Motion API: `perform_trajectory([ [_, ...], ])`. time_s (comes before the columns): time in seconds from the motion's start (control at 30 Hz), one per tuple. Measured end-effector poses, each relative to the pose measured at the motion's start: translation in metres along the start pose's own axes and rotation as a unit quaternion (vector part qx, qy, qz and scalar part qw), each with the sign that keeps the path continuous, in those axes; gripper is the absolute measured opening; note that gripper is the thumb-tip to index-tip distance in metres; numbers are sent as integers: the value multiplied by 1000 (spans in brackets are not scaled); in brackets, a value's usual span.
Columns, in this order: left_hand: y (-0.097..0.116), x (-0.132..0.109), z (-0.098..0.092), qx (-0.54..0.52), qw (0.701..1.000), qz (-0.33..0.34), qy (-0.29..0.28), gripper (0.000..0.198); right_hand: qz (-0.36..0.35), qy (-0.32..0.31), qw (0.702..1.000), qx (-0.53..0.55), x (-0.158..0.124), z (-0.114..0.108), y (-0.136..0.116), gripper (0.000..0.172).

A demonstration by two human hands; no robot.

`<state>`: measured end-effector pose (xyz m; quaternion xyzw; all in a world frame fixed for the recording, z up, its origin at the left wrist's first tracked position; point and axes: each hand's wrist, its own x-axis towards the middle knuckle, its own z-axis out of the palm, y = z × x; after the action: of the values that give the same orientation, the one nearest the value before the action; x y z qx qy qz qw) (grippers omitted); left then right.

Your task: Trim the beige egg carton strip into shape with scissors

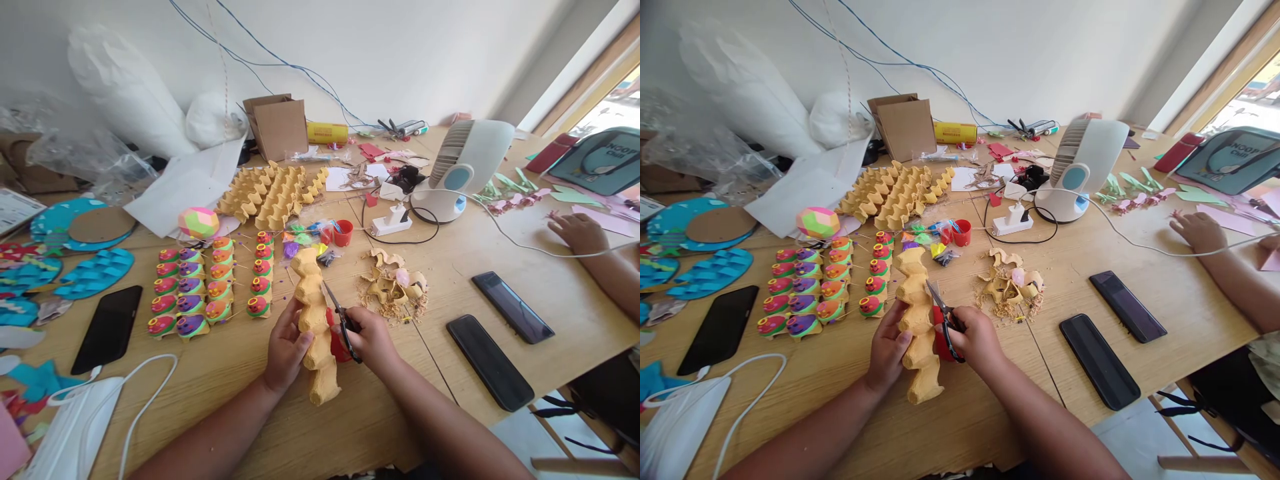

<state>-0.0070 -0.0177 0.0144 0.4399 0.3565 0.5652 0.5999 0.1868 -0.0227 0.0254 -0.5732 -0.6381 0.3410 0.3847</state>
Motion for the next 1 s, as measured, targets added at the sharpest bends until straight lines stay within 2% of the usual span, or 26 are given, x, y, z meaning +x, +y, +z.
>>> perform_trajectory([
  [0.1, 1, 2, 1, 13, 1000, -3, 13, 56, 14, 15, 999, 41, 0, -2, -1, 39],
  [0.3, -1, 5, 1, 22, 999, 3, 28, 57, 30, 51, 990, 124, 1, -6, -10, 34],
  [0.43, -4, 5, 0, 3, 1000, 6, 19, 57, 87, 39, 968, 232, 1, -10, -28, 42],
  [0.57, -7, 3, -2, -11, 1000, 3, 12, 59, 93, 35, 951, 294, 15, -16, -44, 49],
  [0.67, -8, 2, -3, -7, 1000, -4, 17, 63, 69, 22, 956, 286, 32, -12, -42, 50],
  [0.8, -7, 3, -1, -3, 1000, -6, 27, 65, 68, 53, 963, 255, 45, -2, -23, 51],
  [0.87, -6, 3, -1, -2, 1000, -7, 29, 64, 63, 32, 969, 236, 45, -1, -13, 48],
  [1.0, -6, 3, -3, -4, 999, -16, 50, 60, -6, -15, 988, 151, 41, -3, -3, 37],
])
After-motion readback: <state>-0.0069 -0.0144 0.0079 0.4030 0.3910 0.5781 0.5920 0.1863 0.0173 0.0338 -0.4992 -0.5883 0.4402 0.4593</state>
